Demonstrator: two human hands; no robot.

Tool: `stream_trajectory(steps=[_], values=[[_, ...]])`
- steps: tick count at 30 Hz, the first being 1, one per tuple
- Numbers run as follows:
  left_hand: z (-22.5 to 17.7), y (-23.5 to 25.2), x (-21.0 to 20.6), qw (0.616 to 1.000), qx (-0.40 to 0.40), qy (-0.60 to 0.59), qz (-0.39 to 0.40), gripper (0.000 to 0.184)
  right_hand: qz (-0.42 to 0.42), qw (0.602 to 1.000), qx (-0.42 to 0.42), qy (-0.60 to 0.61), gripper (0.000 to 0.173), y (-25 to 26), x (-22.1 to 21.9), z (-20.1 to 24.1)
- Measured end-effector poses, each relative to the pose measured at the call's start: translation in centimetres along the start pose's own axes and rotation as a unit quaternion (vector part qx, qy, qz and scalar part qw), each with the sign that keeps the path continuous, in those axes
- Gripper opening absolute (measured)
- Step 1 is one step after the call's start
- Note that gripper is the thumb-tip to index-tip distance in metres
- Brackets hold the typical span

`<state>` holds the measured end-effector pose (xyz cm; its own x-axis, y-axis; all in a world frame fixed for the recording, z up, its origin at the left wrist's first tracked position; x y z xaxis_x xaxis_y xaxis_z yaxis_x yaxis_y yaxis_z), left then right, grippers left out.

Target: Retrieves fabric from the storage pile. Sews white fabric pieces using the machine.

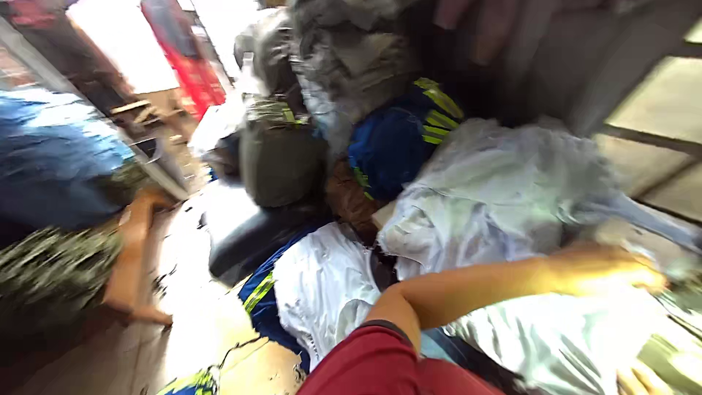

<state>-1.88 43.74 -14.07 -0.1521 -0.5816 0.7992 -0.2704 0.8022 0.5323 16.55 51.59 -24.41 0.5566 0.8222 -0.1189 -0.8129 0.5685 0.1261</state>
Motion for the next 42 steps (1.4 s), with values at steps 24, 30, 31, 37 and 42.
stream_trajectory(steps=[24,30,31,37,42], values=[[-2.5,-5.1,-5.2,0.988,-0.055,0.12,-0.084,0.046,-0.121,0.988,-0.022,0.093,0.015,-0.3,-0.1,-0.1],[-1.6,-4.0,-4.6,0.992,-0.073,0.087,-0.058,0.043,-0.114,0.989,-0.025,0.087,0.016,-0.8,0.6,-0.7],[-1.4,-3.9,-4.5,0.992,-0.081,0.082,-0.055,0.043,-0.12,0.989,-0.027,0.082,0.015,-0.9,0.6,-0.7],[-1.3,-4.0,-4.6,0.995,-0.063,0.047,-0.056,0.045,-0.154,0.983,-0.017,0.099,0.017,-1.2,0.8,-0.1],[-0.9,-2.7,-3.4,0.999,0.004,-0.036,-0.027,0.038,-0.177,0.981,0.019,0.074,0.017,-0.6,0.7,-0.1]])
Point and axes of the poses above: each hand's wrist, its own y-axis towards the middle knuckle, its own x-axis out of the back of the hand, z = x × y, the point moved 1 cm from there along y, towards the middle knuckle, and after that the axes turned 9 degrees about -z, right-handed, at the moved point
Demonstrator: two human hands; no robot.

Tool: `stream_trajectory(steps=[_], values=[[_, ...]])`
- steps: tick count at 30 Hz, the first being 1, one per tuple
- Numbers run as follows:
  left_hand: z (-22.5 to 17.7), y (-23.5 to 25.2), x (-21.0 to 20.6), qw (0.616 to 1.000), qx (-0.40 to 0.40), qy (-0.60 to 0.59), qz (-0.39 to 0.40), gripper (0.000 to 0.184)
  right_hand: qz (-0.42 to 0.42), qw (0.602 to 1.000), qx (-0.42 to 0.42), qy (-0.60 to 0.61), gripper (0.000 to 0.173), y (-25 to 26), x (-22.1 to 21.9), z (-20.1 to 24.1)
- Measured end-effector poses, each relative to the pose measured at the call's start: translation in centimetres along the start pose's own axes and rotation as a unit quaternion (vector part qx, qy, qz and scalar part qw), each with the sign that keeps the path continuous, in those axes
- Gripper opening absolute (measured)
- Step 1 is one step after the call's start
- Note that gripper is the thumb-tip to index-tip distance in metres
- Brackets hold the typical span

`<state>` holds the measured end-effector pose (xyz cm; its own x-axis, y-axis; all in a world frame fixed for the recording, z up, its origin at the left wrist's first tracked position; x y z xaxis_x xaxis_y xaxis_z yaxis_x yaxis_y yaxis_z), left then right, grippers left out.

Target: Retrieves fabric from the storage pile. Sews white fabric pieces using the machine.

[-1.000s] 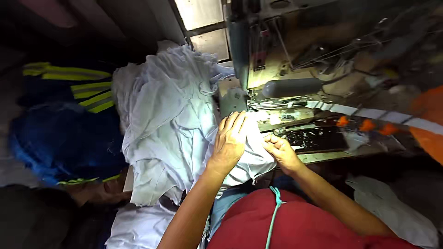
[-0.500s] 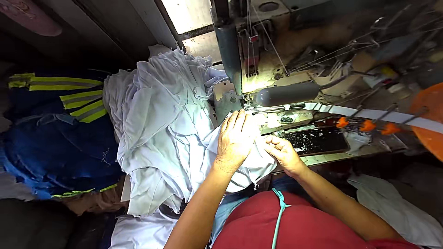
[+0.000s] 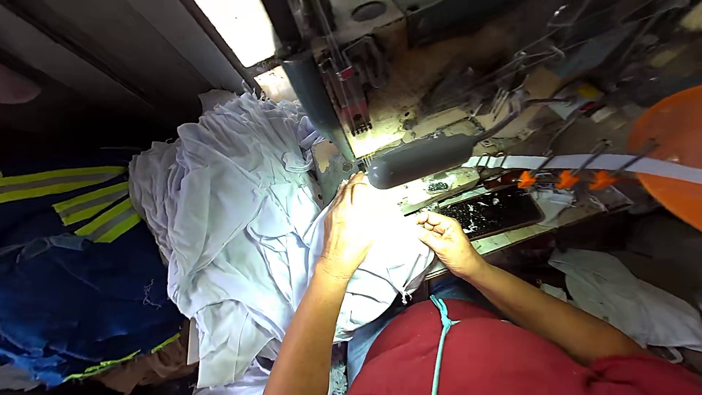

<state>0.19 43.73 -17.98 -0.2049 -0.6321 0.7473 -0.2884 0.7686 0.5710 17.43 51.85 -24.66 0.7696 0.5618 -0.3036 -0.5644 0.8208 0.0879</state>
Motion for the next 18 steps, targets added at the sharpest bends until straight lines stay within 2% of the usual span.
stream_trajectory(steps=[3,6,9,13,15,16,18], values=[[0.3,2.3,1.2,0.996,0.04,0.031,0.073,0.035,-0.002,1.0,0.029,0.007,0.019,0.4,-0.4,-0.3],[1.8,4.2,1.3,0.995,0.042,0.018,0.09,0.028,-0.007,0.997,0.072,-0.016,0.02,0.7,-0.8,-0.6],[4.1,5.8,0.9,0.998,-0.001,-0.01,0.055,0.029,-0.007,0.991,0.121,-0.053,0.015,0.7,-1.0,-1.0],[6.4,6.5,0.5,0.996,-0.06,0.063,-0.036,0.027,0.02,0.971,0.197,-0.134,0.016,0.4,-0.8,-1.6],[5.2,5.1,1.1,0.986,-0.089,0.065,-0.123,0.028,0.032,0.957,0.224,-0.182,0.019,0.1,-0.3,-1.8],[3.9,3.9,1.7,0.984,-0.101,0.044,-0.139,0.026,0.04,0.95,0.238,-0.199,0.019,0.0,0.1,-1.9],[1.8,0.4,2.8,0.989,-0.127,-0.012,-0.08,0.026,0.066,0.939,0.256,-0.22,0.021,-0.4,0.8,-1.9]])
Point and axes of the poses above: each hand's wrist, its own y-axis towards the middle knuckle, its own x-axis out of the back of the hand, z = x × y, the point moved 1 cm from there along y, towards the middle knuckle, and after that the axes turned 9 degrees about -z, right-handed, at the moved point
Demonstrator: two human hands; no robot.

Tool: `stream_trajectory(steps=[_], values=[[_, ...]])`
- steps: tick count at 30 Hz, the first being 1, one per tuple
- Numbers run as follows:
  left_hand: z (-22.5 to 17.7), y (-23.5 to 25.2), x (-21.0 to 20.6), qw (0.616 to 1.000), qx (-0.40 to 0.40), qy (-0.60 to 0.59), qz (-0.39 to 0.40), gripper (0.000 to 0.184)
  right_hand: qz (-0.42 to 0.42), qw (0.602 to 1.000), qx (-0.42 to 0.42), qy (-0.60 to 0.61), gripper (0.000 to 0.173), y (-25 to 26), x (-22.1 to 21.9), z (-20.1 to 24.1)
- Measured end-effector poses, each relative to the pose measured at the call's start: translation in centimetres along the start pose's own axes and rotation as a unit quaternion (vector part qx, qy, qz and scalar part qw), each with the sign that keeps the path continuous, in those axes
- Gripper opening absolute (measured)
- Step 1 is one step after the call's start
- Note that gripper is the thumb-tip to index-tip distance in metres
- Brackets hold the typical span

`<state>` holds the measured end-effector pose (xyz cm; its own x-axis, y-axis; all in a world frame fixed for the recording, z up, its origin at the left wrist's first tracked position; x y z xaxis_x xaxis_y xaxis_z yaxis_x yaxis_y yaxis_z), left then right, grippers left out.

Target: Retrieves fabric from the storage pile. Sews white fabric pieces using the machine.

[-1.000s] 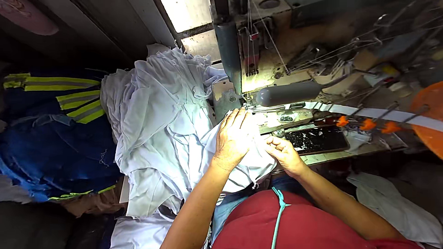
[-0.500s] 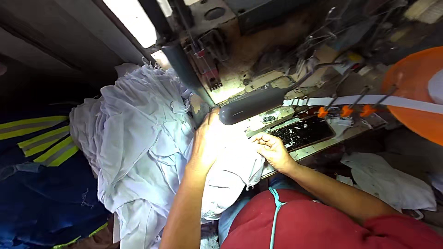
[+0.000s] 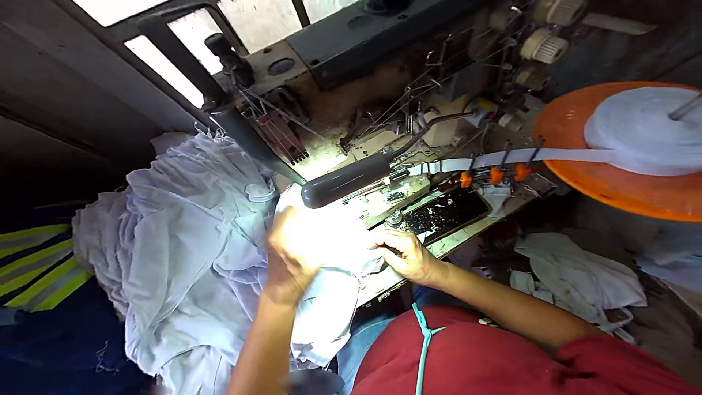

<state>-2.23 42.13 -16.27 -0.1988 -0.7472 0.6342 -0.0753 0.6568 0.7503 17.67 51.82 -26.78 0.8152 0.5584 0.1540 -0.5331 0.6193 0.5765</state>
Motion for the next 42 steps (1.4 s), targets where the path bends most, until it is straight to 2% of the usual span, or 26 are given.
stream_trajectory(steps=[3,4,6,8,12,14,16,18,20,23,26,29,33,35,37,39,42], values=[[-2.4,-3.2,1.0,0.978,-0.097,-0.008,0.183,0.03,0.068,0.997,0.021,-0.036,0.024,-0.2,0.9,0.7],[-2.6,-3.8,1.1,0.972,-0.112,0.018,0.206,0.027,0.091,0.994,0.028,-0.055,0.024,-0.2,1.2,1.1],[-2.4,-4.2,1.8,0.97,-0.123,0.084,0.191,0.017,0.116,0.986,0.054,-0.106,0.025,-0.1,1.6,1.7],[-1.9,-4.1,3.3,0.971,-0.107,0.093,0.193,0.015,0.114,0.975,0.099,-0.166,0.03,-0.2,1.8,2.0],[-4.1,-4.4,5.7,0.965,-0.084,-0.013,0.247,0.022,0.062,0.939,0.182,-0.284,0.023,-0.5,1.5,3.4],[-5.5,-4.7,6.0,0.957,-0.088,-0.081,0.265,0.019,0.036,0.924,0.21,-0.317,0.019,-0.7,1.5,4.4],[-6.2,-4.8,5.9,0.956,-0.09,-0.106,0.26,0.022,0.041,0.928,0.213,-0.302,0.018,-0.9,1.6,5.1],[-6.3,-4.8,5.9,0.96,-0.068,-0.116,0.244,0.03,0.079,0.949,0.182,-0.246,0.02,-0.8,1.8,5.5],[-5.6,-4.4,6.0,0.963,-0.003,-0.136,0.232,0.031,0.127,0.968,0.131,-0.172,0.023,-0.3,2.1,5.2],[-3.0,-4.6,5.7,0.944,0.135,-0.198,0.227,0.028,0.177,0.981,0.043,-0.062,0.022,0.3,2.3,4.3],[-1.3,-4.9,5.7,0.922,0.185,-0.266,0.211,0.025,0.187,0.982,-0.008,0.024,0.018,1.2,2.1,4.0],[-1.4,-5.0,5.9,0.916,0.208,-0.28,0.196,0.019,0.182,0.982,-0.039,0.016,0.019,1.3,1.8,4.3],[-1.6,-4.6,6.0,0.925,0.209,-0.253,0.195,0.025,0.166,0.986,-0.03,0.01,0.023,1.5,0.8,4.5],[-1.5,-4.8,5.7,0.952,0.169,-0.172,0.188,0.015,0.147,0.989,-0.02,0.002,0.018,1.5,0.3,4.4],[-1.3,-5.6,5.0,0.965,0.133,-0.108,0.199,0.012,0.086,0.996,0.008,-0.03,0.016,1.2,-0.1,3.8],[-1.0,-6.8,4.4,0.97,0.109,-0.07,0.208,0.015,0.026,0.995,0.044,-0.085,0.019,0.8,0.1,3.1],[-0.7,-9.3,3.4,0.979,0.075,0.021,0.19,0.029,0.011,0.978,0.086,-0.19,0.018,-0.5,0.8,2.1]])
Point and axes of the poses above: each hand's wrist, its own y-axis towards the middle knuckle, its own x-axis out of the back of the hand, z = x × y, the point moved 1 cm from there along y, towards the middle knuckle, and after that the axes turned 9 degrees about -z, right-handed, at the moved point
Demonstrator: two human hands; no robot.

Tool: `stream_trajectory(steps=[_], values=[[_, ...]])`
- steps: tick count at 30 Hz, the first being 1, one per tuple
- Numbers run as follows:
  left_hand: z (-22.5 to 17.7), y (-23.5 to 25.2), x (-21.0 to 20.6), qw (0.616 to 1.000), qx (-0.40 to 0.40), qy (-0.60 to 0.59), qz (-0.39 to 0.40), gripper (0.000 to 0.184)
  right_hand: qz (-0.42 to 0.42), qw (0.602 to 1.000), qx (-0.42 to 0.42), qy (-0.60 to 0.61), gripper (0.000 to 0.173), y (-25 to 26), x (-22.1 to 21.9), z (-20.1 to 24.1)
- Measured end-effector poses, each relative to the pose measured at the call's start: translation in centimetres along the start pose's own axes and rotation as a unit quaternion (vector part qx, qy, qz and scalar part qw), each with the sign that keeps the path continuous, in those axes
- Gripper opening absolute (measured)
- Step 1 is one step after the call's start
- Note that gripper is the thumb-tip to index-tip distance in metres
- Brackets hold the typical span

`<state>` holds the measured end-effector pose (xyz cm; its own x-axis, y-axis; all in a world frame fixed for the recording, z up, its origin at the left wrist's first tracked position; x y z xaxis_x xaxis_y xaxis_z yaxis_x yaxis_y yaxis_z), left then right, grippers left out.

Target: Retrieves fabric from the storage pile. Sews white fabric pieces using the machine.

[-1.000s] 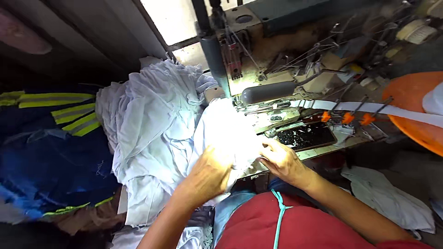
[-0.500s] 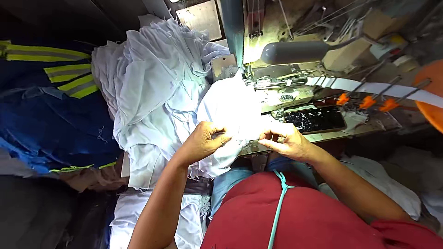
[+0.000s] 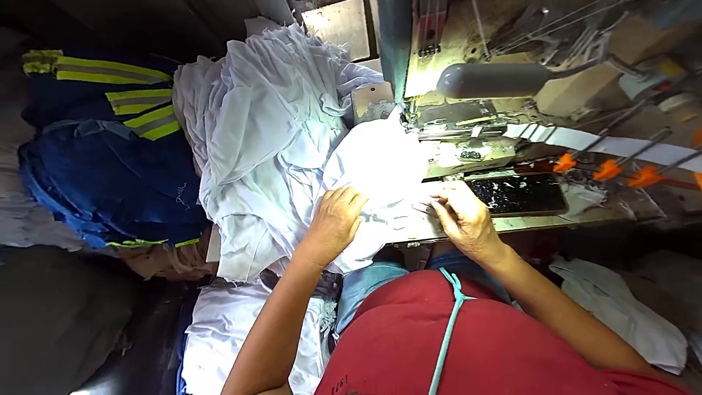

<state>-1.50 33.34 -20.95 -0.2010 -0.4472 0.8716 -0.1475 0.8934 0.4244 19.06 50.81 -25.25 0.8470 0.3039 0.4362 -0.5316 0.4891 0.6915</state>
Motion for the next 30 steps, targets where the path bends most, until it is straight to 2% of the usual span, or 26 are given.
stream_trajectory(steps=[3,7,8,11,13,14,17,21,23,26,30], values=[[-0.6,-1.6,-1.4,0.997,0.011,0.02,-0.076,0.034,0.078,0.993,0.026,-0.085,0.018,-1.2,-0.7,-0.6],[-3.1,-2.7,-2.1,0.972,0.076,0.015,-0.223,0.018,0.129,0.972,0.039,-0.19,0.014,-1.3,-3.3,-0.1],[-3.7,-2.9,-2.3,0.968,0.105,0.015,-0.228,0.015,0.13,0.968,0.039,-0.212,0.011,-1.1,-3.9,0.1],[-4.6,-2.9,-3.5,0.97,0.213,-0.016,-0.116,0.021,0.136,0.959,0.027,-0.249,0.006,-0.4,-4.2,0.5],[-4.8,-2.2,-4.0,0.962,0.271,-0.028,-0.03,0.026,0.173,0.956,-0.02,-0.237,0.008,-0.1,-3.3,0.6],[-4.7,-2.0,-4.1,0.957,0.288,-0.039,-0.012,0.023,0.196,0.955,-0.056,-0.217,0.013,-0.1,-2.4,0.7],[-4.1,-2.6,-3.6,0.935,0.324,-0.141,-0.034,0.017,0.203,0.961,-0.136,-0.129,0.026,-0.6,1.6,0.8],[-3.7,-3.8,-2.3,0.871,0.373,-0.32,-0.031,0.01,0.219,0.948,-0.213,0.087,0.03,-1.1,4.2,2.0],[-3.9,-3.8,-2.1,0.856,0.368,-0.359,-0.047,0.006,0.27,0.93,-0.187,0.167,0.03,-0.9,3.2,3.1],[-4.4,-4.1,-1.9,0.855,0.354,-0.37,-0.077,0.004,0.316,0.936,-0.088,0.128,0.03,-1.0,0.7,4.2],[-4.9,-4.8,-1.6,0.859,0.36,-0.343,-0.12,0.004,0.245,0.969,0.041,-0.01,0.025,-0.7,-2.0,5.5]])
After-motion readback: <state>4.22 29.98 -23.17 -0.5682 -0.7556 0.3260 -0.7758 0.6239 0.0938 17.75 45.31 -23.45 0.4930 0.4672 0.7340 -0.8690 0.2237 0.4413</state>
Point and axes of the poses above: each hand's wrist, its own y-axis towards the middle knuckle, its own x-axis out of the back of the hand, z = x × y, the point moved 1 cm from there along y, towards the middle knuckle, and after that the axes turned 9 degrees about -z, right-handed, at the moved point
